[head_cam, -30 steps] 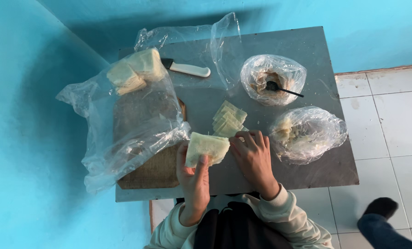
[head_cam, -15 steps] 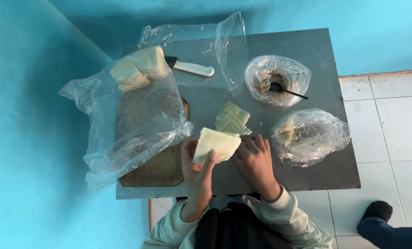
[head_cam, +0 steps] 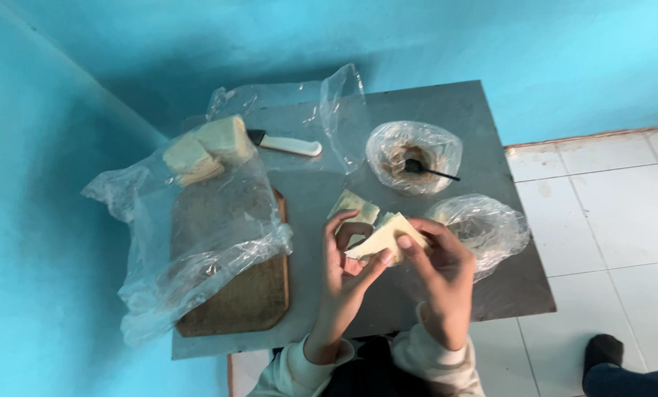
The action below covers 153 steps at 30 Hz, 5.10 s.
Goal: The person sits at a small metal table and folds thin square wrappers, then uses a spoon to scoop brown filling from a plastic-lined bowl onto a wrapper and folds the wrapper over the filling, arranging the filled pieces on the table.
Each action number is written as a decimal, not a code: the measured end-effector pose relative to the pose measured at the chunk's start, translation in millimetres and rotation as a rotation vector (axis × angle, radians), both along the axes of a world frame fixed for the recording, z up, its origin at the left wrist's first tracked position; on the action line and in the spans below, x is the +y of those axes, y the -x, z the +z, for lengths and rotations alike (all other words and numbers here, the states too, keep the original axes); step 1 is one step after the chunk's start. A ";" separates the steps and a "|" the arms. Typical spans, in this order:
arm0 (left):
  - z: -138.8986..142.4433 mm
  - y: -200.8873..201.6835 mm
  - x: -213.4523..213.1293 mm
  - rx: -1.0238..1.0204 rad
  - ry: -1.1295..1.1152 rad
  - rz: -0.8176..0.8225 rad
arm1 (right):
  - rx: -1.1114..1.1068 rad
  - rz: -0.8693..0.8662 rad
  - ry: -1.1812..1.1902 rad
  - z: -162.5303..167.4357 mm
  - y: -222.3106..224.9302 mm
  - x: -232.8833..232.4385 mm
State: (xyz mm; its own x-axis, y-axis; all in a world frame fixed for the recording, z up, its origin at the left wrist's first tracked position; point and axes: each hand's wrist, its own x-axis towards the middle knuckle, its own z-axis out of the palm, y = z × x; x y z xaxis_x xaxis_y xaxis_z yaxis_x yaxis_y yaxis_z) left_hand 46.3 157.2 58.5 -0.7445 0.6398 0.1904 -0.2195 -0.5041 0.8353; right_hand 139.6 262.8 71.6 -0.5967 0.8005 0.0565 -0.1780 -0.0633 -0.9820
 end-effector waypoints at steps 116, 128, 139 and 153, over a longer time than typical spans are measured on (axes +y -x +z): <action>-48.4 -11.5 -29.3 -0.837 -0.218 -0.104 | -0.039 -0.214 -0.696 3.5 -15.1 -57.7; -46.2 -13.5 -39.9 0.042 0.403 -0.118 | -0.085 -0.384 -0.477 -7.5 -28.6 -40.5; -32.9 -2.4 -73.8 0.899 1.099 0.304 | -0.533 0.123 -0.637 -37.6 -7.2 -20.7; -11.4 -8.7 -73.6 0.823 0.776 0.558 | -0.195 -0.068 -0.579 -31.0 -5.7 -26.4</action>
State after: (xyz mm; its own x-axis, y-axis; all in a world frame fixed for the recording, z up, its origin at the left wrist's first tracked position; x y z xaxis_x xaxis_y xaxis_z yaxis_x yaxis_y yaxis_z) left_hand 55.0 83.6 47.1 -0.7889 0.4281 0.4408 0.5892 0.3232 0.7405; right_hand 145.3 236.3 40.7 -0.5888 0.7090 0.3881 0.0237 0.4951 -0.8685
